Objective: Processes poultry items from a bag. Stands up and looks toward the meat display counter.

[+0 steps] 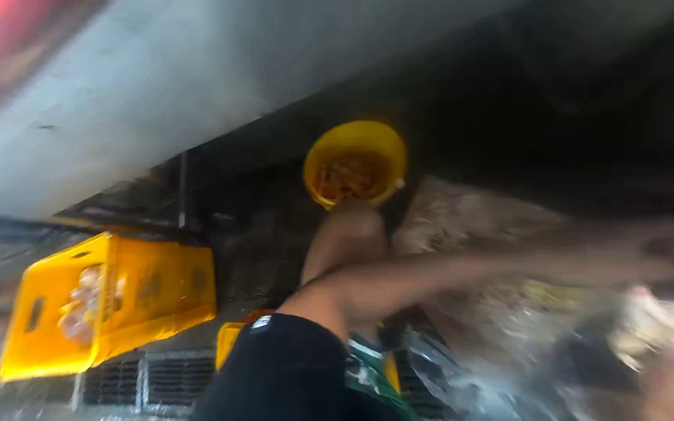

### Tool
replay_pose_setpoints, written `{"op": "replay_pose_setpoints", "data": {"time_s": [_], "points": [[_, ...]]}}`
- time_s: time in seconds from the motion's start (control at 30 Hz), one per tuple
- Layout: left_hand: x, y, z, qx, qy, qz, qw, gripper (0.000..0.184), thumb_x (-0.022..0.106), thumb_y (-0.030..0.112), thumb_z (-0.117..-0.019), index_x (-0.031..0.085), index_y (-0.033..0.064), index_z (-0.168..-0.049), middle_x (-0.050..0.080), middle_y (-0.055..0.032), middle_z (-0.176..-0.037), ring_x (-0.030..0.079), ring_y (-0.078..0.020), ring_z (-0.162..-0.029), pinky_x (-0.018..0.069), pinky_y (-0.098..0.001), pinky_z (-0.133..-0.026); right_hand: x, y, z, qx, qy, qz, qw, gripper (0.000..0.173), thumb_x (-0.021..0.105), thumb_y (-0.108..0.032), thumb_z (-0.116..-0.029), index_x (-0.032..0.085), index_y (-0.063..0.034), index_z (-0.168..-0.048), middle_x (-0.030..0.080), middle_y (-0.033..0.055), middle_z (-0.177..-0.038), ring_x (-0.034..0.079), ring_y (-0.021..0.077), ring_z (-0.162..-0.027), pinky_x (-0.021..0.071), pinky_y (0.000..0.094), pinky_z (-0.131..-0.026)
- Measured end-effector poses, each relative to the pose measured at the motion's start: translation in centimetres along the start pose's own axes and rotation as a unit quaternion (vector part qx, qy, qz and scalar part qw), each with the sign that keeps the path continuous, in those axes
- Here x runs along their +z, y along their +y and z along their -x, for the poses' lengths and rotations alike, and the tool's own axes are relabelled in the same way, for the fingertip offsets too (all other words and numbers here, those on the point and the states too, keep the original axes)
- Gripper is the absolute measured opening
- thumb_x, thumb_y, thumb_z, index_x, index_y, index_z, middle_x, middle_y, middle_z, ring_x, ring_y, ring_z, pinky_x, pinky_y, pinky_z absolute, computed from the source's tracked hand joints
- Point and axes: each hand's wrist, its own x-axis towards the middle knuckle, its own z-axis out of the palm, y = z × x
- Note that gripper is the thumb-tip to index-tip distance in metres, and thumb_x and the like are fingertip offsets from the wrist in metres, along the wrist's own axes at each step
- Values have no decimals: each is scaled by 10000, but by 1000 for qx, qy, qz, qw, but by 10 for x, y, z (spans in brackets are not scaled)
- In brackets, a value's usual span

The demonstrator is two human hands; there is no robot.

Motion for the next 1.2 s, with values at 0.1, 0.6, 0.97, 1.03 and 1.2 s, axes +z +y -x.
{"op": "replay_pose_setpoints", "data": {"time_s": [0.1, 0.6, 0.97, 1.03, 1.2], "points": [[5, -16, -14, 118, -39, 16, 992, 223, 557, -13, -1005, 595, -83, -1213, 667, -188, -1066, 655, -199, -940, 568, -330, -834, -10, -31, -7, 150, -37, -69, 986, 487, 624, -290, -1000, 507, 54, -1325, 648, 155, -1040, 655, 148, -792, 595, 357, -698], [39, -40, -39, -46, 2, 11, 999, 237, 585, 100, -957, 552, 93, -1192, 636, -85, -888, 612, -169, -666, 522, -346, -572, -8, -20, -11, 92, -91, -74, 989, 226, 548, -216, -1030, 624, -126, -837, 507, -31, -605, 505, 82, -528, 443, 310, -491], [-35, -63, -72, -19, 238, 45, 970, 159, 571, 121, -925, 532, 67, -1070, 562, -50, -831, 547, -141, -622, 486, -320, -533, -11, -23, 19, 4, -95, -151, 984, 312, 475, -223, -1058, 640, -77, -836, 549, -34, -667, 521, 11, -601, 453, 196, -563], [-26, -59, -64, 0, 205, 83, 975, 157, 564, 121, -947, 533, 74, -1093, 554, -31, -797, 538, -123, -582, 481, -288, -498, -14, -19, 10, 74, -123, -177, 974, 274, 445, -191, -1068, 684, -79, -995, 644, -30, -785, 613, 29, -684, 544, 211, -637], [7, -52, -51, 29, 115, 144, 982, 100, 533, 132, -1008, 542, 85, -1096, 550, -12, -751, 527, -109, -572, 472, -262, -502, 1, -19, -4, 273, -109, -423, 857, 400, 324, -135, -1010, 679, -45, -1171, 615, 34, -759, 573, 119, -607, 512, 277, -558]]}}
